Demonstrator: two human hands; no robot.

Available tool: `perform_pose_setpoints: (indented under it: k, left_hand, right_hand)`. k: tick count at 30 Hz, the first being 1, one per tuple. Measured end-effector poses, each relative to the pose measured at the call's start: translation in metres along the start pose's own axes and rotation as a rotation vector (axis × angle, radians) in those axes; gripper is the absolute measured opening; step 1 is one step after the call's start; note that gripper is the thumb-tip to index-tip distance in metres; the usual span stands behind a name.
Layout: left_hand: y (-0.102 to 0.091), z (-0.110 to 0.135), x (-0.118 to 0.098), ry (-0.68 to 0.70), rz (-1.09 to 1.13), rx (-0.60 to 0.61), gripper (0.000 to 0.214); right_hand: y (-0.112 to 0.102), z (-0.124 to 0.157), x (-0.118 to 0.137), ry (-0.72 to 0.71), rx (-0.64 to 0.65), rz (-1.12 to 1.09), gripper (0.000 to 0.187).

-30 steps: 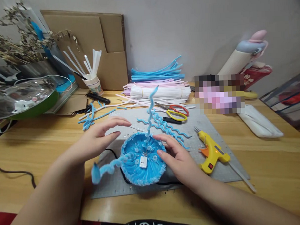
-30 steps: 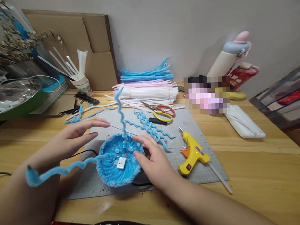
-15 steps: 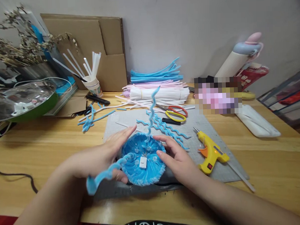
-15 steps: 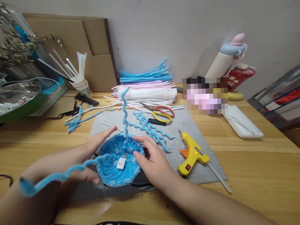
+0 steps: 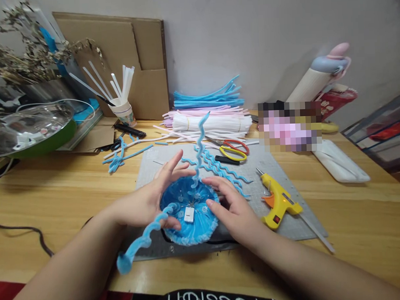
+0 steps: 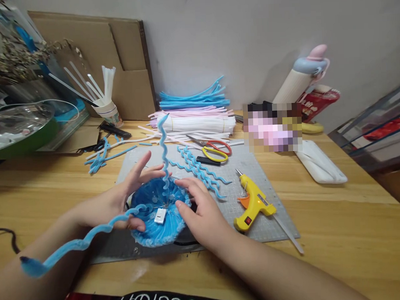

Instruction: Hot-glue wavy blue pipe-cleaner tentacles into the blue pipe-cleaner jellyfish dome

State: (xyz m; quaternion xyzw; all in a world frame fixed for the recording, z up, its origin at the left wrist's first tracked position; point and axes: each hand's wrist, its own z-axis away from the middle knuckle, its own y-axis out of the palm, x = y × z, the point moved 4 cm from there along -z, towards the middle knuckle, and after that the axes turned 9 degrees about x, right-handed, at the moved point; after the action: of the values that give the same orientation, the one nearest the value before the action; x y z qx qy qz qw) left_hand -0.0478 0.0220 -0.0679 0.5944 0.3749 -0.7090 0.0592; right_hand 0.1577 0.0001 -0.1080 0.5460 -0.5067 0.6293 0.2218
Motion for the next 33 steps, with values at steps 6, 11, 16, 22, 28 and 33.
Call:
perform_pose_setpoints:
  k: [6, 11, 16, 22, 28, 33]
  left_hand:
    - [0.003, -0.001, 0.01, 0.024, 0.145, -0.008, 0.125]
    - [0.003, -0.003, 0.016, 0.064, 0.182, 0.005, 0.117]
    - [-0.001, -0.002, 0.014, 0.113, 0.165, 0.016, 0.107]
    - [-0.002, 0.0, 0.015, 0.087, 0.187, 0.027, 0.097]
    - [-0.003, 0.0, 0.011, 0.002, 0.231, 0.011, 0.091]
    - [-0.005, -0.002, 0.006, 0.035, 0.198, 0.03, 0.091]
  right_hand:
    - [-0.002, 0.0, 0.005, -0.056, 0.03, 0.137, 0.044]
    - [-0.003, 0.001, 0.012, -0.121, 0.017, 0.194, 0.046]
    - [-0.005, 0.003, 0.014, -0.143, 0.01, 0.246, 0.044]
    - [-0.004, 0.004, 0.012, -0.12, 0.011, 0.265, 0.038]
    - [-0.003, 0.004, 0.016, -0.127, 0.033, 0.307, 0.035]
    - [-0.003, 0.003, 0.022, -0.201, 0.064, 0.425, 0.033]
